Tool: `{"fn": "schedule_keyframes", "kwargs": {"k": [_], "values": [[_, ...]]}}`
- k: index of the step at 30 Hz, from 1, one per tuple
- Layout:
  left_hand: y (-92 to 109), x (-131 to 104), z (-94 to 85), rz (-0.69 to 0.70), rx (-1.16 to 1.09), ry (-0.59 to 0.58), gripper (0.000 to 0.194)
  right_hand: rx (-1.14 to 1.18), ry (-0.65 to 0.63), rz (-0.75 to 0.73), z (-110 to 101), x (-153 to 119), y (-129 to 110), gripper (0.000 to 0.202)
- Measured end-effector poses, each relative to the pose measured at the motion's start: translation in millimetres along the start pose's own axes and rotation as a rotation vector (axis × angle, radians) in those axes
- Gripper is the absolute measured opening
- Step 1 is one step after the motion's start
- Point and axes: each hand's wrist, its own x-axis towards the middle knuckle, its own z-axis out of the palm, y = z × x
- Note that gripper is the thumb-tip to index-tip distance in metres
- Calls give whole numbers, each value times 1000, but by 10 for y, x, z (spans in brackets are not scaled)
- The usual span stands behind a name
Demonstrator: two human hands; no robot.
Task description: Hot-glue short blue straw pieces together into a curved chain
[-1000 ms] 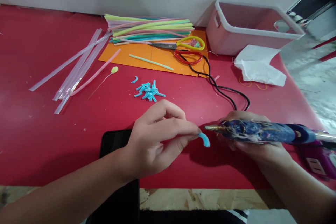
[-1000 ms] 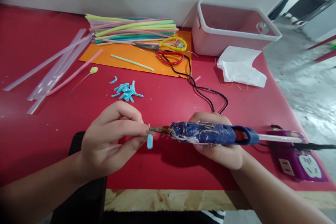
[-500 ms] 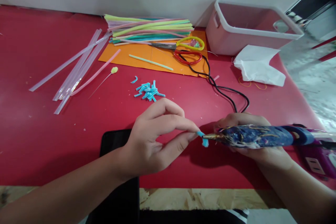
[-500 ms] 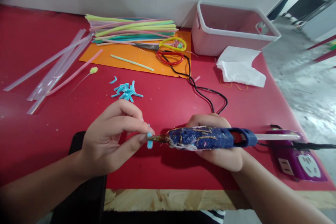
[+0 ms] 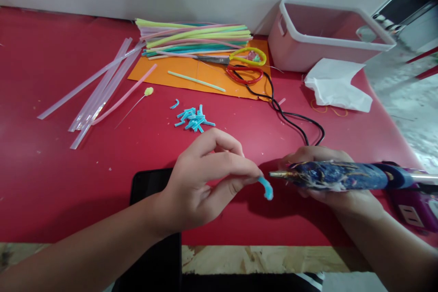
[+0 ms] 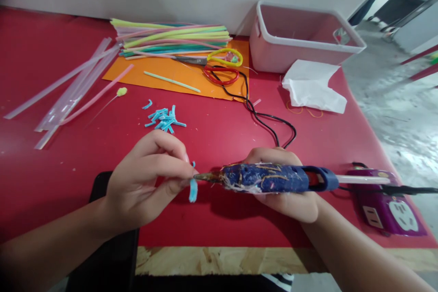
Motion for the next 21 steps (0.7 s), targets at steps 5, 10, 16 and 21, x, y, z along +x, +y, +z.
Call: {"fn": "schedule_keyframes", "kwargs": {"k": [5, 10, 16, 21], "values": [[6, 0, 2, 1, 1, -8, 14, 32, -36, 33, 11, -9, -1, 15], [13, 10, 2, 1, -1, -7, 14, 6, -47, 69, 13, -16, -34, 17], [13, 21, -8, 15, -10, 0, 11, 44, -71, 34, 41, 15, -42, 23], [12, 28, -9, 11, -10, -7, 10, 9, -73, 34, 49, 15, -50, 24]]}}
